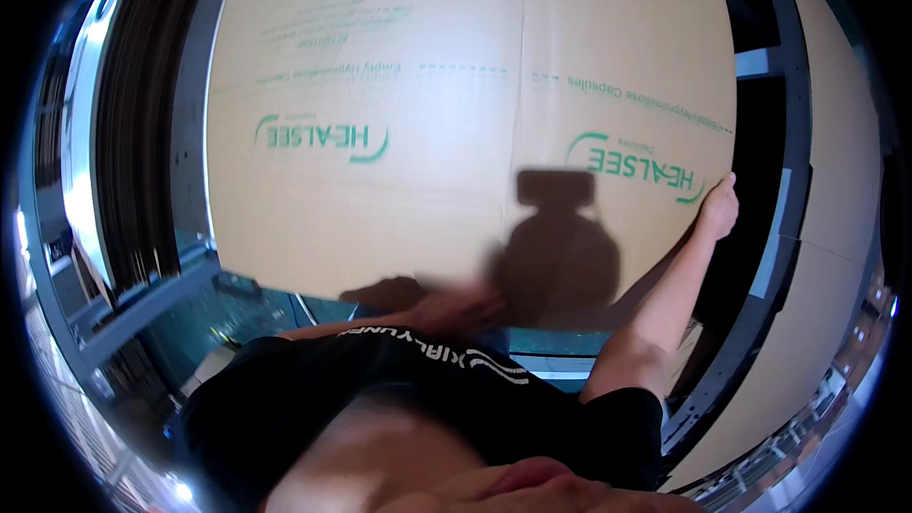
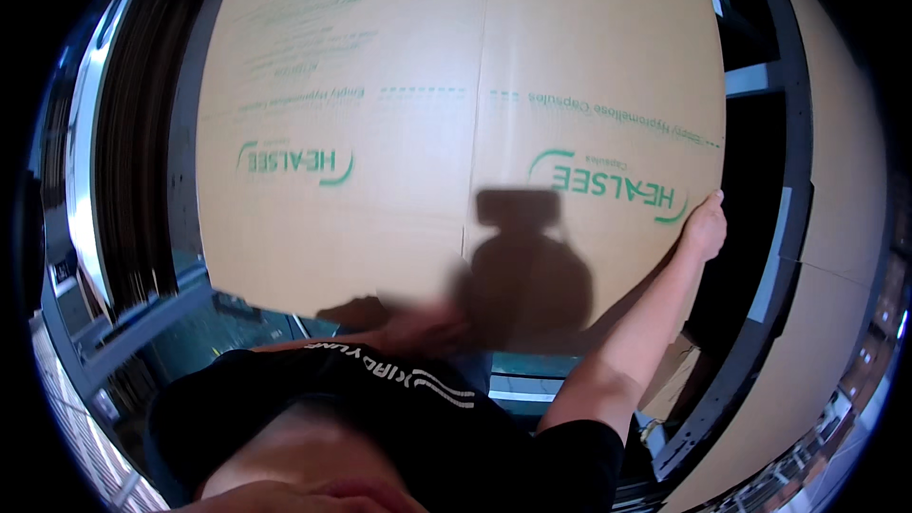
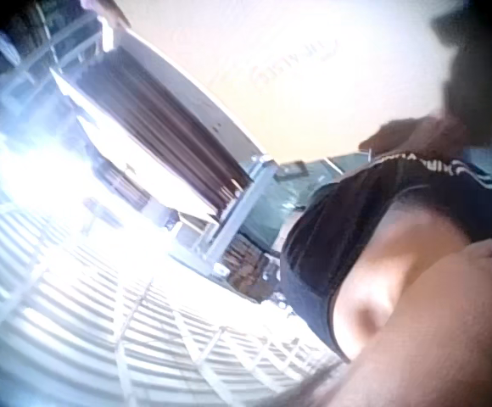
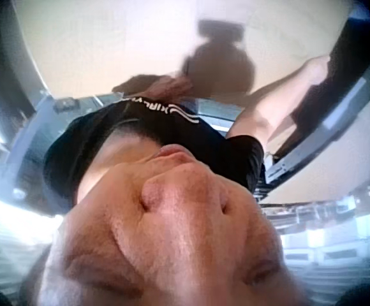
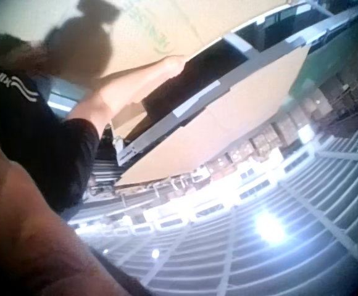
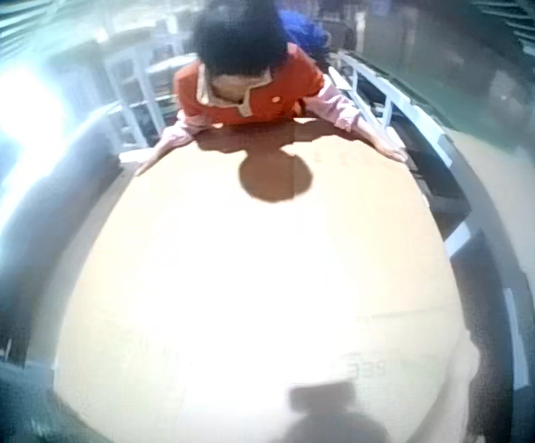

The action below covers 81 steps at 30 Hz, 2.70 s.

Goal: The person assembles flat cardboard sheets into boxes by folding the flaps and tucking the tabs into slots. They work on a green conveyor belt, repeatedly folding the sides and securing the structure by hand.

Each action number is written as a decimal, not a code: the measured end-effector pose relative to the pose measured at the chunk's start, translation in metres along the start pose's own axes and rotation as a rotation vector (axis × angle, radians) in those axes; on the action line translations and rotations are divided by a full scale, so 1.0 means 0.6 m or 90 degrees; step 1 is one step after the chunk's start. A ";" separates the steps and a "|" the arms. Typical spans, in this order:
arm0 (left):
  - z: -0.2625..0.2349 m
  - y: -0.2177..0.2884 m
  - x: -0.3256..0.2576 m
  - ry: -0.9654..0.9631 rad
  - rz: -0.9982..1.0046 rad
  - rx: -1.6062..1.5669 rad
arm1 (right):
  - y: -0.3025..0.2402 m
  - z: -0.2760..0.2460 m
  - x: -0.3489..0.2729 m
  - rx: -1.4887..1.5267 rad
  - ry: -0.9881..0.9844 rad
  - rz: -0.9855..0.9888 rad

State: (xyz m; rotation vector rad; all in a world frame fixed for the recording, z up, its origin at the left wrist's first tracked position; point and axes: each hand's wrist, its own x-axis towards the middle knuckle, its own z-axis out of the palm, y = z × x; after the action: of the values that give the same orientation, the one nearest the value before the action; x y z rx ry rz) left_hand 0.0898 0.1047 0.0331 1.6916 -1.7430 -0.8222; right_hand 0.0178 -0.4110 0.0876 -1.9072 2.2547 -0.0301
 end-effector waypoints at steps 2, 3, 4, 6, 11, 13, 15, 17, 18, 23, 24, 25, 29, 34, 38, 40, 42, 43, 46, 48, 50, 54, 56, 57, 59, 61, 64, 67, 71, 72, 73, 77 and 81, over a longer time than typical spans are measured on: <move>-0.039 0.019 0.026 0.031 -0.055 0.064 | 0.003 0.001 0.000 0.007 0.012 0.005; -0.062 0.019 0.037 0.049 -0.086 0.105 | -0.001 0.002 0.002 0.025 0.008 0.001; -0.076 0.025 0.040 0.066 -0.125 0.142 | -0.006 0.004 -0.001 0.038 -0.002 -0.006; -0.077 0.019 0.028 0.148 -0.131 0.180 | -0.010 0.004 -0.014 0.096 -0.028 -0.048; -0.090 0.033 0.019 0.230 -0.093 0.147 | 0.026 0.033 0.009 0.136 -0.051 -0.252; -0.079 0.024 0.012 0.188 -0.088 0.185 | 0.095 0.093 0.040 0.195 -0.056 -0.268; -0.102 0.023 0.043 0.159 -0.078 0.212 | 0.149 0.164 0.105 0.212 0.021 -0.285; -0.089 0.056 0.031 0.152 -0.146 0.233 | 0.107 0.114 0.025 0.152 -0.003 -0.307; -0.088 0.061 0.030 0.143 -0.162 0.252 | 0.099 0.065 -0.012 0.032 -0.028 -0.329; -0.083 0.064 0.060 0.110 -0.125 0.282 | 0.288 -0.027 -0.074 0.236 0.104 -0.494; -0.074 0.073 0.063 0.084 -0.134 0.304 | 0.346 -0.028 -0.071 0.298 0.127 -0.501; -0.062 0.078 0.060 0.080 -0.126 0.322 | 0.409 -0.040 -0.071 0.300 0.161 -0.483; -0.066 0.061 0.045 0.062 -0.113 0.337 | 0.619 -0.135 -0.065 0.260 0.265 -0.255; -0.055 0.057 0.043 0.101 -0.105 0.327 | 0.955 -0.155 0.089 0.091 0.401 0.030; -0.020 0.045 0.036 0.049 -0.262 0.412 | 1.057 -0.191 0.210 -0.271 0.299 0.025; 0.006 0.088 0.067 0.114 -0.459 0.341 | 1.060 -0.184 0.298 -0.262 0.217 -0.082; 0.043 0.141 0.131 0.179 -0.677 0.401 | 1.060 -0.154 0.380 -0.157 0.220 -0.286; 0.057 0.163 0.166 0.205 -0.751 0.409 | 1.050 -0.138 0.422 -0.113 0.274 -0.408; 0.096 0.195 0.236 0.282 -0.879 0.465 | 0.987 -0.141 0.516 -0.140 0.203 -0.474; 0.131 0.166 0.226 0.366 -0.835 0.544 | 0.930 -0.173 0.564 -0.127 0.147 -0.442; 0.102 0.261 0.333 0.315 -0.904 0.542 | 0.899 -0.190 0.602 -0.130 0.192 -0.476; 0.086 0.211 0.335 0.353 -0.867 0.583 | 0.770 -0.299 0.649 -0.053 0.347 -0.633; 0.069 0.137 0.331 0.408 -0.763 0.546 | 0.701 -0.361 0.642 -0.016 0.364 -0.687; 0.068 0.141 0.375 0.596 -0.655 0.212 | 0.668 -0.386 0.623 -0.030 0.336 -0.693; 0.080 0.115 0.474 0.632 -0.410 0.176 | 0.592 -0.424 0.571 0.009 0.354 -0.797; 0.104 0.225 0.636 0.469 -0.272 0.303 | 0.520 -0.484 0.475 0.100 0.352 -0.877; 0.131 0.331 0.833 0.343 -0.133 0.069 | 0.403 -0.646 0.319 0.318 0.454 -1.012; 0.167 0.374 0.992 0.226 -0.073 -0.162 | 0.349 -0.854 0.246 0.421 0.582 -1.040; 0.289 0.484 1.205 0.048 -0.232 -1.002 | 0.496 -1.058 0.453 0.448 0.741 -0.721; 0.290 0.474 1.227 0.031 -0.255 -1.133 | 0.527 -1.076 0.549 0.501 0.731 -0.646; 0.296 0.482 1.248 -0.039 -0.198 -1.223 | 0.562 -1.088 0.639 0.536 0.718 -0.573; 0.253 0.538 1.291 0.030 -0.148 -1.246 | 0.676 -0.915 0.928 0.706 0.558 -0.345; 0.212 0.481 1.337 0.281 -0.282 -0.933 | 0.720 -0.457 1.085 0.680 0.371 -0.109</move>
State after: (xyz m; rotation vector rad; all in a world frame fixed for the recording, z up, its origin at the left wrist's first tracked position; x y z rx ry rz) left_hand -0.2247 -0.6885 0.1559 0.9984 -0.1607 -1.2891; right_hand -0.5479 -1.0026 0.2133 -1.5070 1.6585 -1.6091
